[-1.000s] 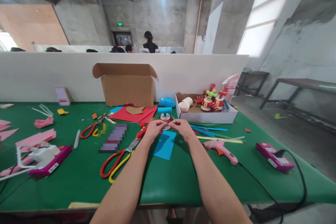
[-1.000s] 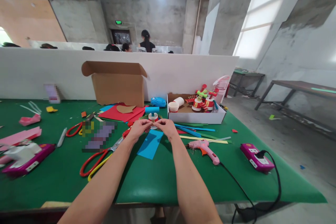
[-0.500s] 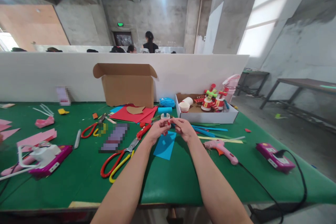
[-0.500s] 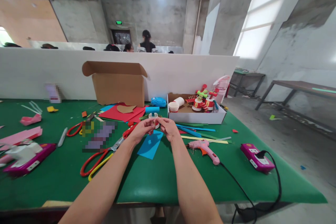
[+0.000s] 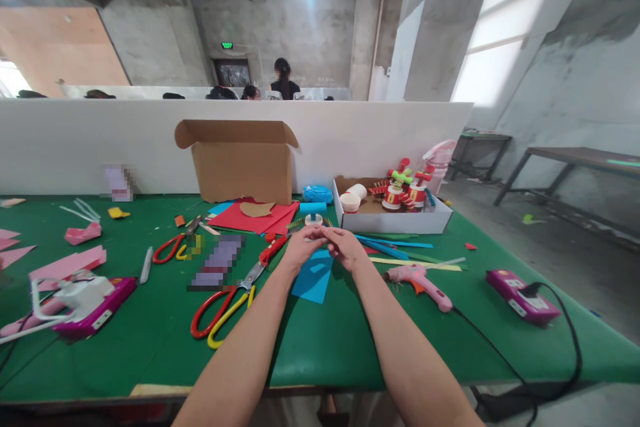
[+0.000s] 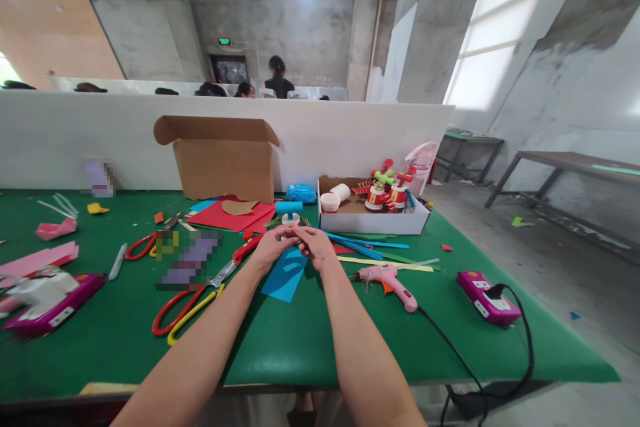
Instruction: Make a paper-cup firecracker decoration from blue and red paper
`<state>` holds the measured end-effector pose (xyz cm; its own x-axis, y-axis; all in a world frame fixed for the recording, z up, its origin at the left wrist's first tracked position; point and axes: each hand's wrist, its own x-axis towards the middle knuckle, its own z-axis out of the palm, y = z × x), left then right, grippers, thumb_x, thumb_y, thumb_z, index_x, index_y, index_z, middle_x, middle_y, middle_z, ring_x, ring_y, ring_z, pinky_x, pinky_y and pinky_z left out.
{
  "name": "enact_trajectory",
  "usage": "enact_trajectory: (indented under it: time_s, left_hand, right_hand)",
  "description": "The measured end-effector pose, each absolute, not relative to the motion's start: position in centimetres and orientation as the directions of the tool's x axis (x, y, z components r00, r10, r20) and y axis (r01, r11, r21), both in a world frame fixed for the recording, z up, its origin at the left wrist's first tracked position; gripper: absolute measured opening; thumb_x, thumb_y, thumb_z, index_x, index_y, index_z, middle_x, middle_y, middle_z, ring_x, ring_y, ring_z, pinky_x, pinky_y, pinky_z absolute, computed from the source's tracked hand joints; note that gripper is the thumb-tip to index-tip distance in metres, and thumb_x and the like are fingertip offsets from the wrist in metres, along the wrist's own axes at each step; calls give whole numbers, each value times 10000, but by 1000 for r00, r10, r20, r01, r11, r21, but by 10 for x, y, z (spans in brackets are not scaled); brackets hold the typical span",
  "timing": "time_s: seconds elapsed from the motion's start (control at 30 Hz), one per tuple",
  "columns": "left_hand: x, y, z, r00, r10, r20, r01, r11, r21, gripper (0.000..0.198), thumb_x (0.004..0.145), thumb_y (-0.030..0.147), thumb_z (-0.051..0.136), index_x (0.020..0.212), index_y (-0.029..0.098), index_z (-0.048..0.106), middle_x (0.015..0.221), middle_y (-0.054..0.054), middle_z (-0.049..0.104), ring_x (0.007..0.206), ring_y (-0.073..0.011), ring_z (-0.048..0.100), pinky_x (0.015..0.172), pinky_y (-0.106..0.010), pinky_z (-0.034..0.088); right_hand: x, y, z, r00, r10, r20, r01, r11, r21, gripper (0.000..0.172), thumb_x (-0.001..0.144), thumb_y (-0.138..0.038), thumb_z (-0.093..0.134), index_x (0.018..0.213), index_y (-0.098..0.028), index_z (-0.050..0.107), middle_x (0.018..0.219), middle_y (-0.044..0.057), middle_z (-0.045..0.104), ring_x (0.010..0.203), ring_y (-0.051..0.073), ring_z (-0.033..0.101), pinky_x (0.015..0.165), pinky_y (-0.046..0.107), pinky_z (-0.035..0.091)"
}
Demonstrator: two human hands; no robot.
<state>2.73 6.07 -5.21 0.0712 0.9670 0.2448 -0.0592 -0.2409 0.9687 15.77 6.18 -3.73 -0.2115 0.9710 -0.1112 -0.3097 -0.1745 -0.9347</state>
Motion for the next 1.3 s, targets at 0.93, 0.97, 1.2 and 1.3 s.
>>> enact_trajectory:
  time_s: [0.93,0.97,1.2,1.3]
  left_hand:
    - [10,59,-44,136,988,78,-367,-23,930,452,578,476,793,834,108,731,792,-93,704,716,-157,608,654,-269,445]
    - [10,59,-44,154,984,86,-374,-23,927,446,590,472,789,841,109,731,793,-93,704,720,-159,611,671,-276,452]
    - [15,57,-42,203,973,108,-466,-1,885,375,607,413,795,787,93,717,707,-81,687,664,-148,603,683,-292,462]
    - [13,56,-39,166,983,77,-443,5,897,367,592,424,797,722,96,693,650,-64,658,605,-128,582,604,-261,444]
  right_hand:
    - [169,66,-28,-87,939,332,47,337,-940,405,798,-530,572,979,-195,710,936,67,681,601,113,533,569,244,445]
    - [166,64,-29,-124,896,425,134,440,-888,387,755,-488,643,1019,-211,703,975,66,667,634,121,537,618,262,462]
    - [160,63,-31,-175,857,484,142,509,-849,355,781,-471,614,1005,-210,703,946,69,645,787,166,574,728,309,477]
    - [164,65,-28,-106,945,310,-95,301,-949,444,808,-577,522,934,-194,708,775,35,626,642,130,537,624,273,463]
